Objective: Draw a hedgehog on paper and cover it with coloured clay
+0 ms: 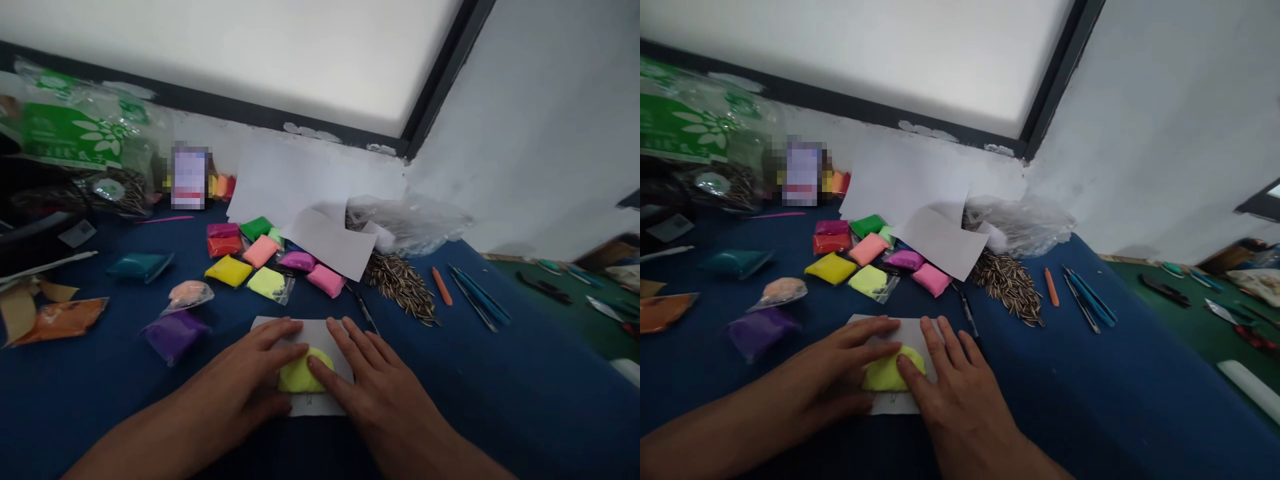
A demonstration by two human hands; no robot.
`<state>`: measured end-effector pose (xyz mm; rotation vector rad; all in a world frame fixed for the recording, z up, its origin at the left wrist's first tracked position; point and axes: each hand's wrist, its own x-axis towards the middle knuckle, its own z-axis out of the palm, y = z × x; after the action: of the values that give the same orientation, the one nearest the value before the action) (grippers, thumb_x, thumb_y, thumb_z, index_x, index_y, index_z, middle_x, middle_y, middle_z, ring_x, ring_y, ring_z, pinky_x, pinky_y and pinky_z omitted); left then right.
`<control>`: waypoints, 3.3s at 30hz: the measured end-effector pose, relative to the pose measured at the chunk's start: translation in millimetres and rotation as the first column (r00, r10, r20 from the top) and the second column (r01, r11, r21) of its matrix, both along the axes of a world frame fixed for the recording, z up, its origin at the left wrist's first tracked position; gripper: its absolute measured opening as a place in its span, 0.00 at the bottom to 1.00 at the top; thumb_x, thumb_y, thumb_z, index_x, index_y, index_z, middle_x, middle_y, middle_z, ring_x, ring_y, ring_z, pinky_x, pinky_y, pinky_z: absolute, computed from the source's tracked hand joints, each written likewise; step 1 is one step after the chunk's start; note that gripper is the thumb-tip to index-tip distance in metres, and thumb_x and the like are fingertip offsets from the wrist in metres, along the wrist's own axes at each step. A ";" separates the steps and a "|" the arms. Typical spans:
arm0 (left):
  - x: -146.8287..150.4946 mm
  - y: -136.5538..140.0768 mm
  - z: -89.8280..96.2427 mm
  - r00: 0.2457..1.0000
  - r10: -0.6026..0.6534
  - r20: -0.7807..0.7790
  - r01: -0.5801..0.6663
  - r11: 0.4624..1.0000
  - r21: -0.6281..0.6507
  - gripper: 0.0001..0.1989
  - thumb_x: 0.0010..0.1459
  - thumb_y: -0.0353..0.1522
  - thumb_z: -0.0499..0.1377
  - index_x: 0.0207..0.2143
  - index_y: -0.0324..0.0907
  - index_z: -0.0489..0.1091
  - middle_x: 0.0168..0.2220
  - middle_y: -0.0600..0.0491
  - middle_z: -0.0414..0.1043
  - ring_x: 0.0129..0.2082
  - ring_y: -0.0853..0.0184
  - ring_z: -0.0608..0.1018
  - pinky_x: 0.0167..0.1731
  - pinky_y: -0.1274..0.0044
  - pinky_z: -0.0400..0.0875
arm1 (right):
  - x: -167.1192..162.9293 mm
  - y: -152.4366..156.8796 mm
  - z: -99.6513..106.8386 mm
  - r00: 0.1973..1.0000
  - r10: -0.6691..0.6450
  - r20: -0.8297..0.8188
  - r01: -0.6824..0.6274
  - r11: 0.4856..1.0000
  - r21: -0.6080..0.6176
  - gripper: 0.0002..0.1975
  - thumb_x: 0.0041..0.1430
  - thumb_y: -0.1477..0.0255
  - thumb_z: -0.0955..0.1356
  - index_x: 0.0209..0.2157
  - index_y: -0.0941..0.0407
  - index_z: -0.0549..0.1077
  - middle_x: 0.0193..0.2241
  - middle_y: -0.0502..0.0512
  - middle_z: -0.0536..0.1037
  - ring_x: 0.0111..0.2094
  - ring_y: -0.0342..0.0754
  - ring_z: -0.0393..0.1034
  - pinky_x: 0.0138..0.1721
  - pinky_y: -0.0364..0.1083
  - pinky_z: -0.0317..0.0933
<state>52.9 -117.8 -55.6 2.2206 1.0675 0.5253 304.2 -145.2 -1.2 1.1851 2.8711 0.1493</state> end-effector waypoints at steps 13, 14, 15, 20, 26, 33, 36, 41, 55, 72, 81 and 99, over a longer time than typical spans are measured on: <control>1.1 -0.9 4.9 1.000 -0.007 0.016 0.007 1.000 -0.022 0.33 0.57 0.28 0.64 0.64 0.57 0.65 0.71 0.53 0.56 0.69 0.50 0.59 0.64 0.53 0.58 | -2.9 7.8 5.8 0.999 -0.043 0.002 0.042 0.991 -0.126 0.29 0.63 0.78 0.68 0.65 0.54 0.66 0.67 0.77 0.58 0.66 0.73 0.57 0.56 0.68 0.65; 1.1 -0.7 4.7 1.000 -0.007 0.015 0.008 1.000 -0.027 0.33 0.57 0.28 0.64 0.63 0.56 0.65 0.71 0.53 0.56 0.69 0.49 0.59 0.64 0.53 0.58 | -1.7 8.7 7.2 0.999 -0.042 0.002 0.042 0.989 -0.142 0.30 0.63 0.78 0.68 0.66 0.53 0.65 0.67 0.77 0.58 0.66 0.73 0.57 0.56 0.68 0.65; 1.1 -0.6 4.2 1.000 -0.002 0.016 0.003 1.000 -0.031 0.33 0.57 0.28 0.64 0.64 0.56 0.65 0.71 0.52 0.56 0.69 0.50 0.59 0.64 0.53 0.58 | -0.3 9.8 8.6 0.999 -0.045 0.001 0.044 0.987 -0.156 0.30 0.63 0.79 0.68 0.66 0.53 0.65 0.67 0.76 0.58 0.66 0.72 0.58 0.56 0.67 0.66; 0.8 -1.1 0.5 0.999 0.042 0.028 -0.041 0.998 -0.043 0.39 0.56 0.29 0.65 0.67 0.56 0.58 0.71 0.52 0.57 0.69 0.51 0.59 0.66 0.53 0.56 | 3.4 14.1 14.5 0.996 -0.091 0.006 0.090 0.978 -0.187 0.31 0.63 0.81 0.67 0.66 0.52 0.65 0.67 0.77 0.58 0.66 0.72 0.57 0.56 0.67 0.65; 0.3 0.9 5.6 1.000 0.007 0.002 -0.007 0.996 -0.088 0.36 0.57 0.30 0.63 0.67 0.52 0.60 0.71 0.50 0.55 0.70 0.50 0.58 0.66 0.53 0.55 | -4.8 12.8 12.5 0.998 -0.056 -0.012 0.052 0.973 -0.226 0.29 0.64 0.80 0.67 0.66 0.53 0.65 0.68 0.77 0.57 0.67 0.71 0.54 0.58 0.65 0.63; 2.1 -0.4 4.1 0.998 0.032 0.057 -0.028 0.998 -0.065 0.35 0.55 0.29 0.64 0.64 0.53 0.63 0.70 0.51 0.58 0.69 0.51 0.59 0.65 0.55 0.58 | -7.2 11.4 5.8 0.997 -0.019 -0.079 0.010 0.994 -0.110 0.24 0.67 0.78 0.66 0.64 0.56 0.67 0.67 0.77 0.58 0.67 0.69 0.56 0.58 0.65 0.65; 2.6 -1.1 3.0 0.998 0.035 0.054 -0.032 0.998 -0.059 0.33 0.56 0.29 0.64 0.63 0.53 0.63 0.70 0.52 0.59 0.69 0.52 0.60 0.65 0.55 0.58 | -8.2 11.1 2.4 0.994 0.029 -0.105 -0.039 0.995 -0.096 0.26 0.66 0.77 0.67 0.64 0.55 0.66 0.67 0.78 0.59 0.67 0.70 0.55 0.59 0.65 0.64; 1.2 0.3 1.4 0.998 0.028 0.058 -0.025 0.998 -0.052 0.30 0.55 0.30 0.64 0.60 0.53 0.68 0.69 0.51 0.60 0.69 0.50 0.60 0.65 0.54 0.59 | -9.6 11.7 -1.1 0.996 0.003 -0.091 -0.012 0.994 -0.106 0.27 0.66 0.78 0.67 0.65 0.54 0.64 0.67 0.77 0.59 0.67 0.69 0.55 0.60 0.64 0.63; 5.5 -1.9 7.0 0.994 0.078 0.081 -0.073 0.996 -0.060 0.33 0.52 0.28 0.64 0.60 0.52 0.64 0.68 0.50 0.62 0.67 0.53 0.65 0.64 0.57 0.63 | -16.5 12.7 1.2 0.997 -0.021 -0.075 0.010 0.989 -0.150 0.29 0.66 0.80 0.66 0.66 0.53 0.63 0.68 0.76 0.56 0.68 0.67 0.53 0.61 0.64 0.61; -2.5 0.2 23.3 0.990 0.087 0.109 -0.065 0.981 -0.185 0.27 0.56 0.27 0.58 0.58 0.52 0.66 0.72 0.53 0.53 0.69 0.55 0.60 0.61 0.61 0.66 | -19.7 11.7 3.4 0.993 -0.035 -0.116 0.010 0.978 -0.209 0.26 0.68 0.80 0.64 0.65 0.52 0.65 0.70 0.74 0.53 0.70 0.64 0.49 0.63 0.63 0.57; -11.0 3.7 20.0 0.995 0.049 0.090 -0.037 0.990 -0.134 0.38 0.56 0.24 0.55 0.68 0.56 0.56 0.72 0.57 0.52 0.70 0.56 0.58 0.65 0.62 0.60 | -23.0 19.3 3.6 0.992 -0.082 -0.095 0.054 0.962 -0.266 0.25 0.68 0.78 0.65 0.64 0.51 0.67 0.70 0.74 0.51 0.70 0.67 0.46 0.65 0.65 0.53; -8.6 3.2 20.4 0.999 0.008 0.052 0.000 0.988 -0.151 0.38 0.57 0.24 0.54 0.69 0.56 0.55 0.73 0.58 0.50 0.71 0.57 0.54 0.66 0.60 0.57 | -19.2 21.1 1.1 0.991 -0.043 -0.124 0.015 0.976 -0.217 0.28 0.67 0.82 0.66 0.66 0.51 0.65 0.70 0.73 0.52 0.70 0.67 0.48 0.63 0.65 0.56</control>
<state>44.3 -114.6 -35.2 2.0619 1.0498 0.4855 285.0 -124.1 -0.2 1.2352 2.8812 -0.2430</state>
